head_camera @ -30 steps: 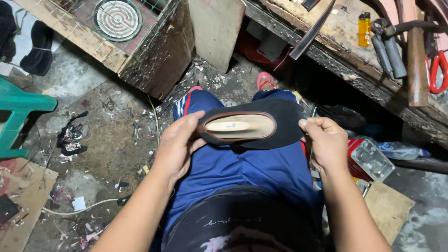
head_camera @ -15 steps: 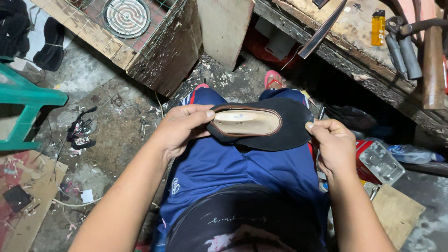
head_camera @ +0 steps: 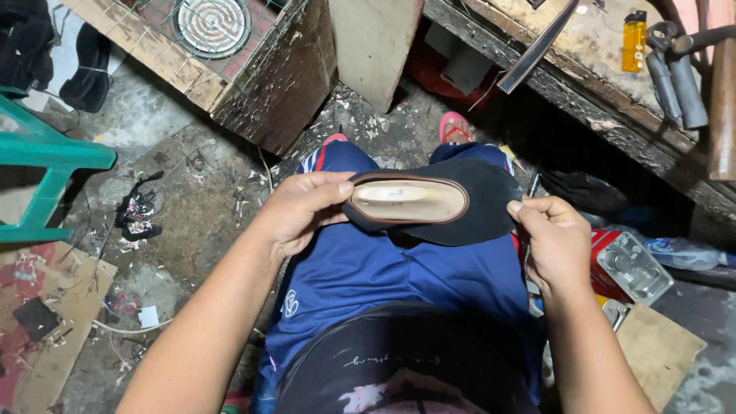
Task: The person sits on the workshop floor and hammers an insole board, then fits a black shoe upper over a wooden last and hammers the upper and sole edge to shape and secure the shoe. They handle the last, insole, upper, and hammer, working on each shoe on their lap.
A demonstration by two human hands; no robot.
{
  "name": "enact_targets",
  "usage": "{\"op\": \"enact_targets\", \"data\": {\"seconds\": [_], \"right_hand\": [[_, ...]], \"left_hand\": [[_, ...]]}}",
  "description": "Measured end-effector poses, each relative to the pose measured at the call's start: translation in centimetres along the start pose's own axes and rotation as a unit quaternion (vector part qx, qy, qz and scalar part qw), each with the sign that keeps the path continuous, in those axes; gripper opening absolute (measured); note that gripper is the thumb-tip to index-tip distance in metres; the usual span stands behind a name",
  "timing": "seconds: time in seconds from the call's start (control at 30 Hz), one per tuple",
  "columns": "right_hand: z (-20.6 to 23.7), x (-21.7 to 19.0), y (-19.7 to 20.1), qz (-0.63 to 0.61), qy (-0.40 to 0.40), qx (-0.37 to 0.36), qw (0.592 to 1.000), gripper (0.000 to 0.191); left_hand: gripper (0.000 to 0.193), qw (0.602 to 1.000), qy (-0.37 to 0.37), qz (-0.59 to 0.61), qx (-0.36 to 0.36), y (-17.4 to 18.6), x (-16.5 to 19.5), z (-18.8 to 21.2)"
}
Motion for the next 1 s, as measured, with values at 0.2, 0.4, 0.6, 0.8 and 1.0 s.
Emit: {"op": "enact_targets", "data": {"seconds": [0.2,0.4,0.6,0.8,1.0], "right_hand": [[-0.1,0.3,0.1,0.008,-0.003,0.006,1.000,0.007],[-0.2,0.3,-0.1,0.010,-0.003,0.010,1.000,0.008],[-0.3,0.4,-0.1,0.006,0.000,0.008,1.000,0.008],[-0.6,1.1,0.2,0.018,0.038,0.004,0.999,0.007],[-2.4,0.4,0.6,0.008,0.078,0.000,0.997,0.006]], "left_hand": [[0.048,0.998,-0.042,-0.004,-0.042,-0.3,-0.2,0.5],[0.057,0.998,-0.035,0.022,-0.036,-0.2,-0.4,0.6],[0.050,0.998,-0.063,0.017,-0.018,-0.4,-0.4,0.9],[0.039,0.995,-0.086,0.040,0.017,0.1,-0.9,0.2],[0.055,0.997,-0.071,0.028,-0.017,-0.5,-1.7,0.9]]}}
Point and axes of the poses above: each hand's wrist, its own z-axis away from the middle knuckle, its own y-axis out of the back of the hand, x = y × z, the point moved 8 cm from there along -z, towards the middle knuckle, and after that the axes turned 14 degrees about y, right-handed, at the moved point
